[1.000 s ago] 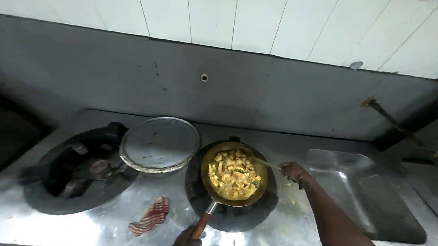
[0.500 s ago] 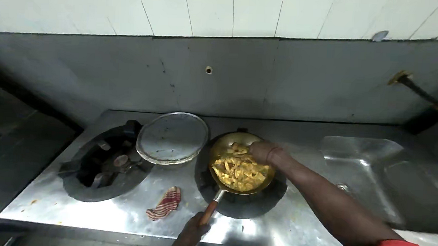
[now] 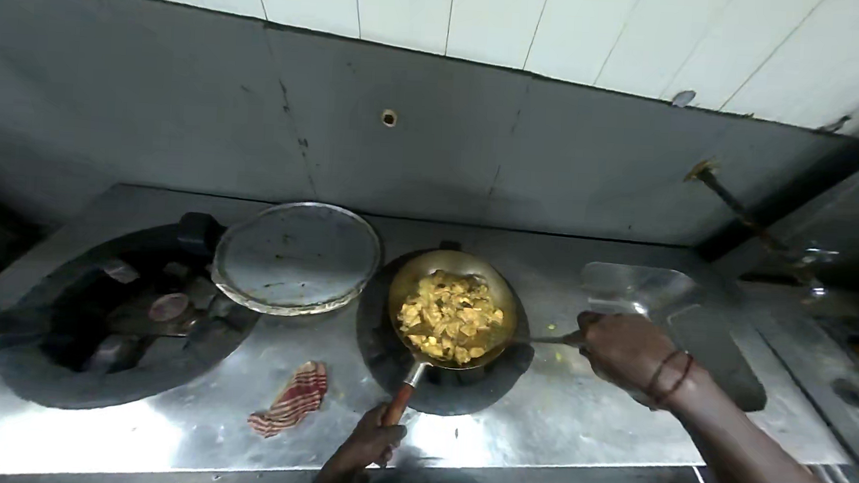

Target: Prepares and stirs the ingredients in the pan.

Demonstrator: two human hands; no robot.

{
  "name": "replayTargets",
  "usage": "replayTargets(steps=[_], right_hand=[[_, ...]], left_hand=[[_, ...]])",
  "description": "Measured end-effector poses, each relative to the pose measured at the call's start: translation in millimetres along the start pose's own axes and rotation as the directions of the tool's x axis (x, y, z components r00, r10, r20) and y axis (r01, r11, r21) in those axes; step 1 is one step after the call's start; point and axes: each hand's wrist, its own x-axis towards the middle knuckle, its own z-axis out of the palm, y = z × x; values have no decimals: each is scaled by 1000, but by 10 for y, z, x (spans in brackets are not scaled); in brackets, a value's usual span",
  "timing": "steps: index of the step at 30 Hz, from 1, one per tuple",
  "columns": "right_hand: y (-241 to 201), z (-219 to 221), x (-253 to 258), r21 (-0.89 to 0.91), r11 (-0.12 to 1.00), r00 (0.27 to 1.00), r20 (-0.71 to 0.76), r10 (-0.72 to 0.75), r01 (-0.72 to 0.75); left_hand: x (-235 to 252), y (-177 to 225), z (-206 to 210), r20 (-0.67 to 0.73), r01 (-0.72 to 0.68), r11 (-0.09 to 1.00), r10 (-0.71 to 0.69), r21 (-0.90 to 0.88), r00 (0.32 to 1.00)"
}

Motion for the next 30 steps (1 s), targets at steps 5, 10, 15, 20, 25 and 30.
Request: replayTargets(steps=[5,10,15,20,25,30], right_hand=[[-810,455,379,121,982,979,163,122,-142],[-1164,700,840,267,924,960,133,245,-273],[-603,257,442,283,930,971,130,203,-233],[-305,79,80,231,967,988,137,77,-108],[-990,478,600,485,871,991,63,-117,72],[-1547,670,1145,768,636,994,11,104,-75]], left_hand=[[17,-81,134,-95,-12,998,18,58,995],[40,-133,232,-120,-26,993,39,112,992],[23,-110,203,-71,-26,995,32,93,997],[9,-95,188,-39,-32,997,35,76,999],[23,-91,172,-26,-27,997,29,72,999],[46,-110,182,-38,-22,998,24,56,999]])
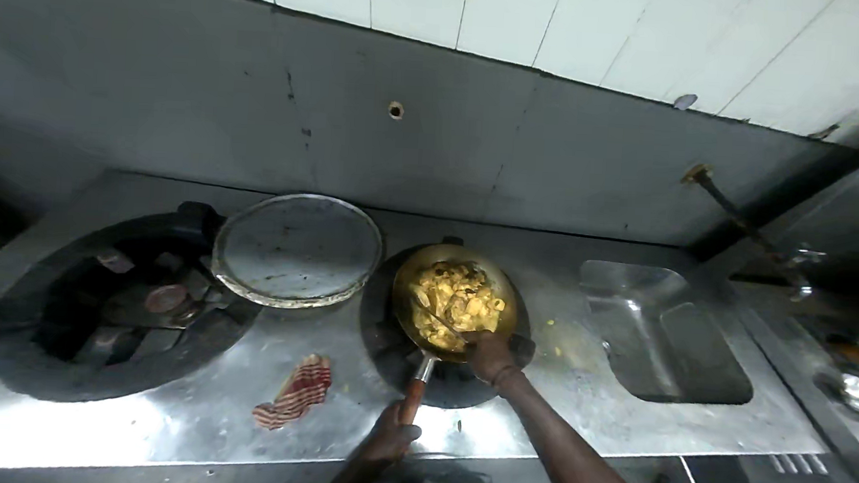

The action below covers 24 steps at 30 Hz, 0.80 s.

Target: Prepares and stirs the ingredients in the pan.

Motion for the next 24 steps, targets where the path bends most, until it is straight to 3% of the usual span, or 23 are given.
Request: replayTargets(steps=[2,7,10,17,20,24], right_hand=[[11,-118,-94,-36,999,1000,11,3,-3],[158,-780,-829,-441,897,994,109,28,23],[86,-786,-1024,-572,821,985,138,104,-7],[68,164,-289,-438,889,988,4,154,-137],[216,-35,-357,-409,905,990,29,140,-116],[529,-640,-676,-430,901,994,57,94,-61]], left_hand=[[3,21,9,-4,5,1000,-5,10,1000],[8,24,3,-5,22,1000,-22,-8,1000],[-15,41,-13,6,32,999,-32,-9,999],[16,17,-3,-11,18,1000,-18,11,1000],[14,22,5,-19,20,1000,-19,10,1000],[-6,24,15,-17,23,1000,-23,8,1000]])
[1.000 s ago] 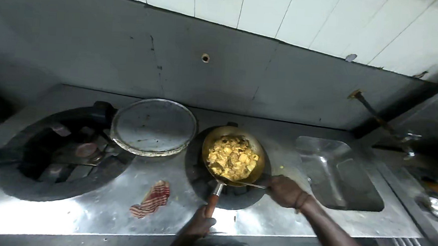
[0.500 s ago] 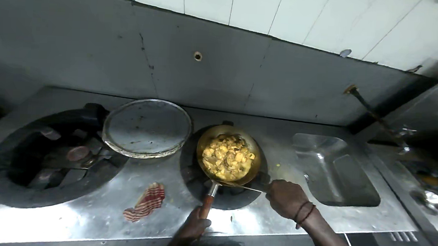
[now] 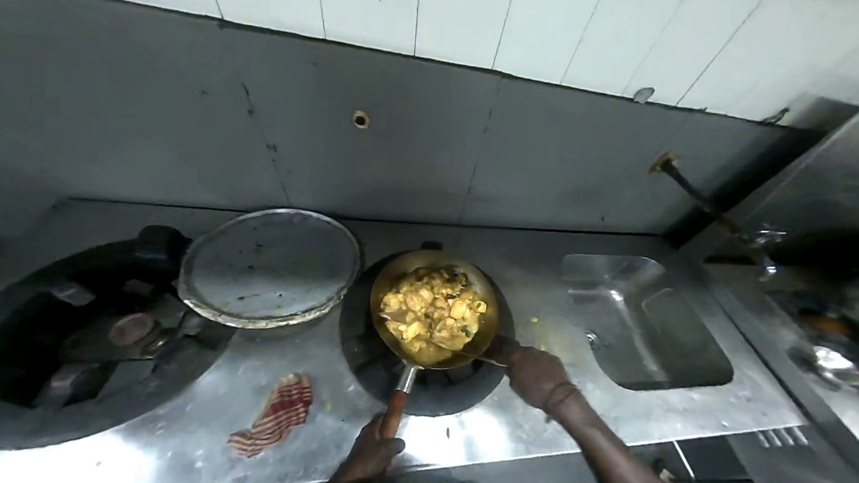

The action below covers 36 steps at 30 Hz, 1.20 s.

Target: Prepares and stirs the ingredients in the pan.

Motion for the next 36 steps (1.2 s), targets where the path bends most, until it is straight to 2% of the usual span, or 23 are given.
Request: replayTargets(steps=[3,6,9,11,14,17,21,25,30,32,34,36], right_hand=[[374,-283,-213,2,1000,1000,26,-4,4],[607,-400,-281,50,997,996,-66,56,-52],[632,-280,-37,136,979,970,-170,175,-153],[547,-27,266,192,962,958,-172,229,-196],[373,348,533,222,963,981,-82,173,-152],[354,342,401,195,975,994,-2,109,-107],[859,177,282,237,971,997,-51,53,-40],[1088,65,338,431,900,983,-131,128,-60],[1144,-53,838,505,855,974,-112,198,-116],[1111,-62,1175,556,824,975,-100,197,-110],[946,-142,1416,568,821,981,-125,147,-51],[691,-285,1569,498,866,986,-157,55,31]], left_hand=[[-3,11,-3,-2,4,1000,-4,3,1000],[15,10,-4,-3,9,1000,-9,-3,1000],[42,-20,-15,-3,-2,1000,2,5,1000],[35,-28,-15,-5,-10,1000,10,4,1000],[28,-12,-9,-2,-1,1000,1,-1,1000],[40,-16,-25,5,-3,1000,3,3,1000],[48,-14,-34,3,3,1000,-3,31,1000],[49,-10,-46,3,-2,1000,2,30,1000],[-29,29,-27,-20,25,999,-25,27,999],[-59,-41,-48,-36,-20,999,21,40,999],[-115,-147,-81,-42,-107,993,108,41,993],[-190,-232,-89,-68,-175,984,177,35,982]])
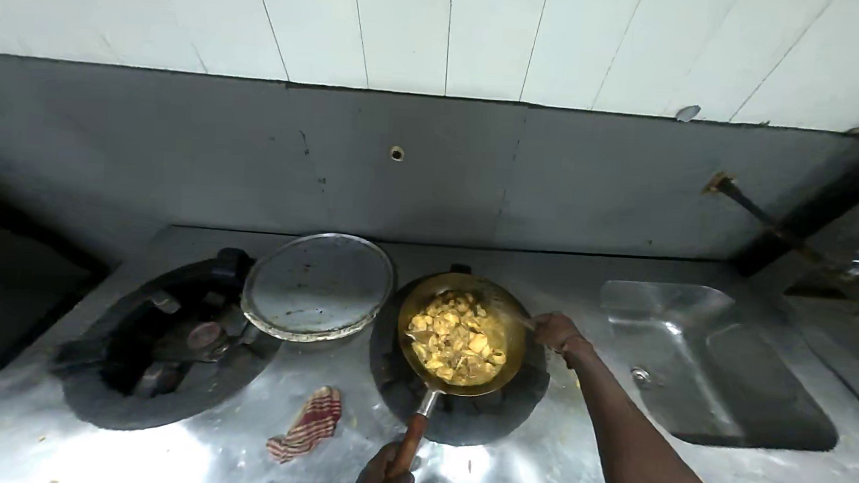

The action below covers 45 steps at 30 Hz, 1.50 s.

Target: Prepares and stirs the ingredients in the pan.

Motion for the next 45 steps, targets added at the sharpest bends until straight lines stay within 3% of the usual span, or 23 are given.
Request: replayTargets(steps=[3,6,12,20,26,34,40,45], right_hand=[[-495,7,65,-176,970,984,81,-156,168],[-880,23,-103,-351,909,973,139,-185,224],[-1020,190,-711,-602,687,914,260,-312,406],[-736,-303,-1315,-682,690,969,147,-197,243],[-559,290,-1011,-562,786,962,219,-160,259],[-530,-353,-1493,-582,799,988,73,-138,155],[-215,478,-1052,-373,910,980,151,-133,181],[388,663,-1134,-129,982,990,-3,-139,138]], left_hand=[[-98,-29,39,-41,-21,1000,21,8,999],[-140,34,80,-69,-13,997,18,77,997],[-112,102,93,-101,-2,988,17,153,995],[-30,207,161,-141,71,960,-34,272,990],[29,276,223,-160,119,940,-70,320,985],[-4,250,248,-146,104,980,-79,169,986],[22,154,256,-162,65,994,-50,93,986],[-28,99,223,-190,34,997,-21,65,981]])
